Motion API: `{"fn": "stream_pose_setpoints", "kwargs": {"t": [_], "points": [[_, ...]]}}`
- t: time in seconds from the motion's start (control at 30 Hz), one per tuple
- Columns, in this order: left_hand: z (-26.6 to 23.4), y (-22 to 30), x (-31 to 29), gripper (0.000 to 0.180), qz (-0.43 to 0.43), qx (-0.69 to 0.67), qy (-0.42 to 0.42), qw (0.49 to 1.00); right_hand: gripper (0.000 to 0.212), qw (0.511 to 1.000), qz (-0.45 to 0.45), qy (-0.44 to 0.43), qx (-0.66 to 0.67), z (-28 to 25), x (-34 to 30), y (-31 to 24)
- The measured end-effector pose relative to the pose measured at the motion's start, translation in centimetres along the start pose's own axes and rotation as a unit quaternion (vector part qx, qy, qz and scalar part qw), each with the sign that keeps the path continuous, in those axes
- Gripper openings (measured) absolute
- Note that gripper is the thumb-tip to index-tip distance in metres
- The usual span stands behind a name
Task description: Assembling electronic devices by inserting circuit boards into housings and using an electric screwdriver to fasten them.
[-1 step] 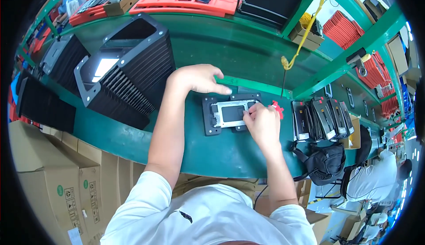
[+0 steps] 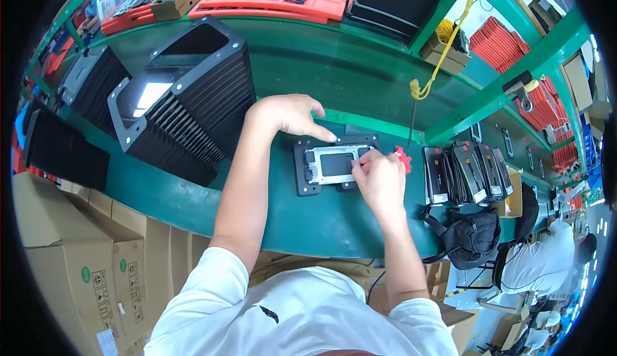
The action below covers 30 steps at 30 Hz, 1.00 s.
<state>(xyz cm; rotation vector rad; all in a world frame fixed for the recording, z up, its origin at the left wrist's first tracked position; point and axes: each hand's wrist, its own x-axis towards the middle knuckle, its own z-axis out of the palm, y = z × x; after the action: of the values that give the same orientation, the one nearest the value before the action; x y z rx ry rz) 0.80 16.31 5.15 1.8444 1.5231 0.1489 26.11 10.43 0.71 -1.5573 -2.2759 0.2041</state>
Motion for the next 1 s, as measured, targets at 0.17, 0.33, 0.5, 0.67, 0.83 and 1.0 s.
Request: {"fn": "stream_pose_setpoints", "kwargs": {"t": [0.17,0.33,0.5,0.67,0.83,1.0], "points": [[0.9,0.3,0.5,0.102,-0.061,-0.015,-0.083,0.995,0.017,0.995,-0.023,0.079,-0.05,1.5,-0.4,-0.8],[1.1,1.1,0.7,0.113,-0.098,-0.017,-0.126,0.987,0.016,0.995,-0.019,0.09,-0.038,1.6,-0.6,-0.9],[1.7,1.5,1.3,0.115,-0.109,0.024,-0.137,0.984,0.016,0.992,-0.026,0.104,-0.072,1.8,-0.3,-1.3],[2.1,1.6,1.7,0.114,-0.121,0.031,-0.133,0.983,0.016,0.996,-0.016,0.045,-0.069,0.7,0.0,-1.1],[3.4,2.0,3.0,0.112,-0.097,0.099,-0.112,0.984,0.017,0.993,-0.03,0.037,-0.107,0.7,0.5,-1.1],[3.5,-0.3,2.8,0.113,-0.044,0.106,-0.069,0.991,0.017,0.991,-0.037,0.042,-0.123,0.4,-0.7,0.7]]}}
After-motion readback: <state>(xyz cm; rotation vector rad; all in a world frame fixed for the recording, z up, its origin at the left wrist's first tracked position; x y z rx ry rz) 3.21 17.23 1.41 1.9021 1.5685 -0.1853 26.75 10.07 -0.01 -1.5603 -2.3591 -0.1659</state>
